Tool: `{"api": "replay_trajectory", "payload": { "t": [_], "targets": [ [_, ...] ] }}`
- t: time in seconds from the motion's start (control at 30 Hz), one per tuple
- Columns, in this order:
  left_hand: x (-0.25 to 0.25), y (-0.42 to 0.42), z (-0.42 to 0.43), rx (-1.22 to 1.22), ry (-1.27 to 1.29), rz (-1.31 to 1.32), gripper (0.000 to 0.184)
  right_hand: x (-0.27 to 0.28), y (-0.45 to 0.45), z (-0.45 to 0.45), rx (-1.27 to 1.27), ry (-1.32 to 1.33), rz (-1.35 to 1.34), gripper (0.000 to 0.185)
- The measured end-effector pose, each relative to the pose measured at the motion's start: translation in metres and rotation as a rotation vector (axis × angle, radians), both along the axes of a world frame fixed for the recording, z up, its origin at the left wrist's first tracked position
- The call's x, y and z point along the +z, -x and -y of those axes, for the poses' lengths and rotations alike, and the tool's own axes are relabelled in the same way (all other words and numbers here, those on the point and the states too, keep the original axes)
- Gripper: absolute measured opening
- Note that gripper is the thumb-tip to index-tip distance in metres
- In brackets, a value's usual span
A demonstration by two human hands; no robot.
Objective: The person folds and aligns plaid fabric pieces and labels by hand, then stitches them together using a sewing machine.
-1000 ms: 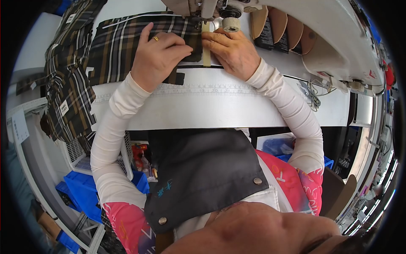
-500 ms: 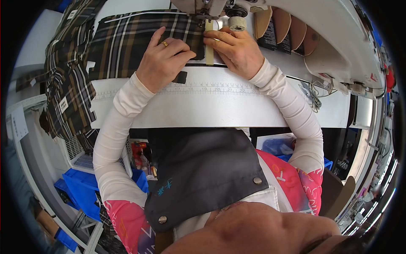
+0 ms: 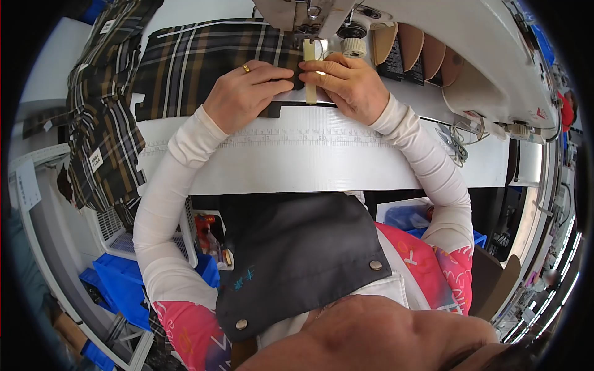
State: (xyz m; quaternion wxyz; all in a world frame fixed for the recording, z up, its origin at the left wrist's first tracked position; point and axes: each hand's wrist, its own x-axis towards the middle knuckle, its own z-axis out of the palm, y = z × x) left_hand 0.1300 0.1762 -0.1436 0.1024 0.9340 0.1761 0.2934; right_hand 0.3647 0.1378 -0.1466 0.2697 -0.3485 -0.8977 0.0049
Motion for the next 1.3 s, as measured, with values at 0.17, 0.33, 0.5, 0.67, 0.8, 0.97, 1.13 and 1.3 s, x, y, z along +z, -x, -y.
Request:
{"api": "replay_trajectory", "payload": {
  "t": [0.17,0.33,0.5,0.67,0.8,0.97,1.13,1.3],
  "targets": [
    [-0.005,-0.004,-0.02,0.022,-0.006,0.02,0.015,0.0,-0.001,-0.004,-0.006,0.003,0.003,0.031],
    [-0.013,-0.008,-0.044,0.037,-0.033,0.014,0.02,-0.001,0.002,-0.007,-0.163,0.029,0.004,0.029],
    [-0.015,-0.01,-0.064,0.075,-0.037,-0.026,0.024,0.003,0.003,-0.007,-0.291,-0.003,0.059,0.027],
    [-0.014,-0.01,-0.07,0.049,-0.04,-0.017,0.026,0.002,-0.003,0.007,-0.303,-0.062,0.028,0.024],
    [-0.013,-0.01,-0.068,0.039,0.012,-0.022,0.026,0.009,-0.003,0.022,-0.309,0.029,0.025,0.029],
    [-0.013,-0.01,-0.069,0.031,0.021,-0.008,0.025,0.012,-0.002,0.023,-0.325,0.049,-0.002,0.023],
    [-0.005,-0.008,-0.061,0.002,0.093,-0.057,0.021,0.012,-0.004,0.026,-0.301,0.029,-0.026,0.023],
    [0.024,0.032,-0.091,0.006,0.577,0.094,0.026,0.008,-0.008,0.021,-0.278,0.028,-0.031,0.024]
  ]
}}
